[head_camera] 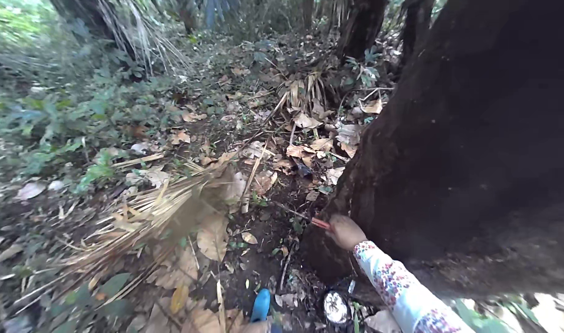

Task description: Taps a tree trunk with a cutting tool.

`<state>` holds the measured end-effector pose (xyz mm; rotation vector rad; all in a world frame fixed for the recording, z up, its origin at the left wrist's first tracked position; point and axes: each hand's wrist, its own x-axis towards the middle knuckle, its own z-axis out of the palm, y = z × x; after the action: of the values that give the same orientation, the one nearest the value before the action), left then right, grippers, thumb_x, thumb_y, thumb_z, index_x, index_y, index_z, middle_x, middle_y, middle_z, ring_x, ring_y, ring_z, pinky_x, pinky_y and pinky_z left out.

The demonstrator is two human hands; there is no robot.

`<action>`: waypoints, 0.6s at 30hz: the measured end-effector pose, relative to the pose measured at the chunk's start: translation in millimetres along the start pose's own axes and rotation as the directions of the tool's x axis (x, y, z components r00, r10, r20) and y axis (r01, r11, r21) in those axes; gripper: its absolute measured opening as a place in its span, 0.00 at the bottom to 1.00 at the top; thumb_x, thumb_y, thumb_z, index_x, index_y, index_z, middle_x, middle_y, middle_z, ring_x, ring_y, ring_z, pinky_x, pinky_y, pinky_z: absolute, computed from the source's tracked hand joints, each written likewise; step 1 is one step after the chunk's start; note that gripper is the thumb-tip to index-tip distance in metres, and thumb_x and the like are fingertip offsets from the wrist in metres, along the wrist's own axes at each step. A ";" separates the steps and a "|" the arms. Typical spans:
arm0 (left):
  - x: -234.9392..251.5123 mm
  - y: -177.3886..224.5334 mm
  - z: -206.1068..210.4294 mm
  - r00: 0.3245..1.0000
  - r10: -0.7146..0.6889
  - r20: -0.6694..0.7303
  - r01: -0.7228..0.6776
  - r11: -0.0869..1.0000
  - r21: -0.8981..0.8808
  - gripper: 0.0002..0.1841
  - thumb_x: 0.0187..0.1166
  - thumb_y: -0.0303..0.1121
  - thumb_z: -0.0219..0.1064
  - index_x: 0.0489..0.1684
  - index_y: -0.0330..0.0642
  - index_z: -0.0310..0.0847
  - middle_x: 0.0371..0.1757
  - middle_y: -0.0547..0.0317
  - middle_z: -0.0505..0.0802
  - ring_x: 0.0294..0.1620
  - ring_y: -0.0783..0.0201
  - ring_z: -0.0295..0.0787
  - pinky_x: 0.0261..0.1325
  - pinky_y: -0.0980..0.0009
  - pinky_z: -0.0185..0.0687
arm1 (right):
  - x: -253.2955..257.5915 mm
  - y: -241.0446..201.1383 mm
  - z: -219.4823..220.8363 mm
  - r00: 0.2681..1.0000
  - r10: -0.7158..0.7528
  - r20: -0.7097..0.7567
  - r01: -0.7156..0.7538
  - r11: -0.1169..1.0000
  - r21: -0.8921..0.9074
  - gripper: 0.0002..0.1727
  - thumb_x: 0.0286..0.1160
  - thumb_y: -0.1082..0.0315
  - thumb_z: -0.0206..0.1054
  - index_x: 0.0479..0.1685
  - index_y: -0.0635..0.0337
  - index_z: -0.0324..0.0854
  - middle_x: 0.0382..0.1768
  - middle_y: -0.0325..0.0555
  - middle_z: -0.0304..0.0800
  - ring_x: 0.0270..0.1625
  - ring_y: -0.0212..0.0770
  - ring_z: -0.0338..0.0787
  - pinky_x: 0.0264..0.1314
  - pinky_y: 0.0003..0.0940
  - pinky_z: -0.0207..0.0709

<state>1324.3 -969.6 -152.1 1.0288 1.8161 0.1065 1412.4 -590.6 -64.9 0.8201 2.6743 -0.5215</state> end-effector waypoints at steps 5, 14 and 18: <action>53.7 34.6 -44.2 0.959 0.017 -0.283 -0.111 0.941 -0.319 0.23 0.81 0.32 0.70 0.70 0.26 0.79 0.65 0.32 0.89 0.68 0.42 0.88 0.77 0.48 0.77 | -84.2 9.4 96.6 0.937 0.260 0.235 -0.341 0.834 0.434 0.30 0.86 0.55 0.64 0.78 0.67 0.69 0.60 0.71 0.87 0.65 0.68 0.87 0.71 0.66 0.75; 176.1 230.1 -133.7 0.835 0.080 -0.544 -0.364 0.822 -0.438 0.19 0.90 0.34 0.60 0.65 0.22 0.79 0.57 0.29 0.90 0.56 0.44 0.90 0.68 0.50 0.82 | -244.7 23.1 210.8 0.831 0.421 0.363 -0.555 0.585 0.591 0.26 0.82 0.60 0.67 0.69 0.72 0.76 0.52 0.70 0.89 0.58 0.66 0.89 0.68 0.63 0.76; 223.7 259.1 -145.3 0.800 0.063 -0.597 -0.398 0.800 -0.449 0.25 0.90 0.41 0.62 0.71 0.26 0.77 0.65 0.27 0.87 0.69 0.35 0.85 0.75 0.40 0.76 | -275.2 23.1 223.5 0.805 0.473 0.360 -0.588 0.544 0.599 0.27 0.80 0.59 0.69 0.69 0.71 0.76 0.50 0.69 0.89 0.55 0.65 0.90 0.66 0.62 0.77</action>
<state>1333.7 -600.0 -113.0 0.8341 1.9582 1.1498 1682.6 -798.0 -165.9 1.6402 1.8631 -1.3758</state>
